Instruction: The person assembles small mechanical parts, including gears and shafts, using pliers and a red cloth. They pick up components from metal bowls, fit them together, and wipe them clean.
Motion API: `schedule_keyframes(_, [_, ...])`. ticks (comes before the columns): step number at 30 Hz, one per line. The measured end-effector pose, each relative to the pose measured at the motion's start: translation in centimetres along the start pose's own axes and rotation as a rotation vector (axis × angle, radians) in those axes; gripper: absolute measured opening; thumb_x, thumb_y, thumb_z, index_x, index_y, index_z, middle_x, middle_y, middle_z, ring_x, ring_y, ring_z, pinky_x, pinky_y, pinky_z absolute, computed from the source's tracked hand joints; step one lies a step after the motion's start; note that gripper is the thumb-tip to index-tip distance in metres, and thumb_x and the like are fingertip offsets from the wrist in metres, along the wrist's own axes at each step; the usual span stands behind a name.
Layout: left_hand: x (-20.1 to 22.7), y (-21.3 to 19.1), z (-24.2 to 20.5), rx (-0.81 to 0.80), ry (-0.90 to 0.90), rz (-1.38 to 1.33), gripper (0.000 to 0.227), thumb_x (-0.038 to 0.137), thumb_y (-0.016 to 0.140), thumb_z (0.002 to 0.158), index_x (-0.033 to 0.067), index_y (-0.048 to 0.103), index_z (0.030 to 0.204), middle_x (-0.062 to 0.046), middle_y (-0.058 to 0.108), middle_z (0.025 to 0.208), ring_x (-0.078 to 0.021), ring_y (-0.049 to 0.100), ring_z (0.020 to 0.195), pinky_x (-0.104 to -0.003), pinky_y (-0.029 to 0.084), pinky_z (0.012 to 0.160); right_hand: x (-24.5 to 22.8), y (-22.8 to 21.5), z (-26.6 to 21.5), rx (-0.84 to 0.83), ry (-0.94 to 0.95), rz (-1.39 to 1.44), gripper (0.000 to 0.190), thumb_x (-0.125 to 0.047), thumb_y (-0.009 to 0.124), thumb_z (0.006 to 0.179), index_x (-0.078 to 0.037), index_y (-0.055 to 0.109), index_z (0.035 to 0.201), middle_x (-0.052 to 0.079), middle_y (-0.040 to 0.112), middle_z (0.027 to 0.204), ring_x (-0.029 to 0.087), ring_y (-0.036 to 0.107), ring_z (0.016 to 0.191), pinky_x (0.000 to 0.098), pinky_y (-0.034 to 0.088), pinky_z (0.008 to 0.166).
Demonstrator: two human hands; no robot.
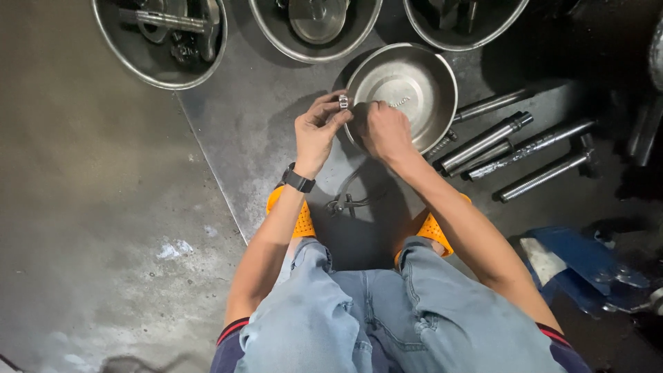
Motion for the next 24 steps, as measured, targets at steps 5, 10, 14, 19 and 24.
schedule_keyframes(5, [-0.5,0.1,-0.3,-0.001,-0.012,-0.002,0.017,0.010,0.073,0.079,0.0007,0.068,0.092,-0.017,0.062,0.106,-0.0254,0.059,0.099,-0.036,0.051,0.082,1.5,-1.8,-0.1,0.072,-0.003,0.217,0.032,-0.010,0.060,0.079,0.012,0.056,0.102,0.026,0.058,0.092,0.043,0.062,0.084,0.0480,0.052,0.068])
schedule_keyframes(10, [-0.4,1.0,-0.2,-0.051,-0.019,0.002,0.017,0.009,0.075,0.077,0.0035,0.070,0.092,-0.013,0.063,0.107,-0.0222,0.063,0.095,-0.030,0.054,0.080,2.6,-7.4,-0.5,0.263,-0.057,0.913,0.021,-0.013,0.072,0.074,-0.003,0.063,0.090,0.016,0.063,0.078,0.029,0.064,0.078,0.0389,0.050,0.066])
schedule_keyframes(14, [-0.2,1.1,-0.3,-0.053,-0.029,0.005,0.016,0.005,0.074,0.076,0.0017,0.069,0.091,-0.015,0.062,0.107,-0.0249,0.063,0.096,-0.031,0.053,0.081,1.7,-7.3,-0.8,0.192,-0.079,1.090,0.012,-0.013,0.072,0.076,-0.006,0.068,0.085,0.011,0.064,0.072,0.013,0.058,0.073,0.0302,0.050,0.064])
schedule_keyframes(19, [1.5,1.9,-0.5,-0.065,0.047,0.105,0.015,0.002,0.074,0.075,0.0004,0.069,0.089,-0.013,0.064,0.103,-0.0226,0.062,0.094,-0.031,0.053,0.079,1.6,-5.4,-0.6,0.091,-0.014,1.273,0.030,-0.012,0.079,0.069,0.001,0.066,0.092,0.013,0.062,0.072,0.016,0.060,0.064,0.0275,0.051,0.049])
schedule_keyframes(24, [2.1,2.7,-0.7,-0.097,0.075,0.134,0.013,0.001,0.074,0.075,0.0013,0.070,0.088,-0.012,0.065,0.101,-0.0249,0.063,0.093,-0.032,0.054,0.078,3.0,-3.4,-0.5,0.094,0.000,1.300,0.035,-0.013,0.082,0.068,0.007,0.060,0.088,0.016,0.058,0.069,0.018,0.059,0.061,0.0267,0.049,0.044])
Point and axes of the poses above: each hand's wrist, its own z-axis towards the middle knuckle, its own y-axis out of the palm, x = y × z, the point moved 10 cm from there along z, towards the middle knuckle
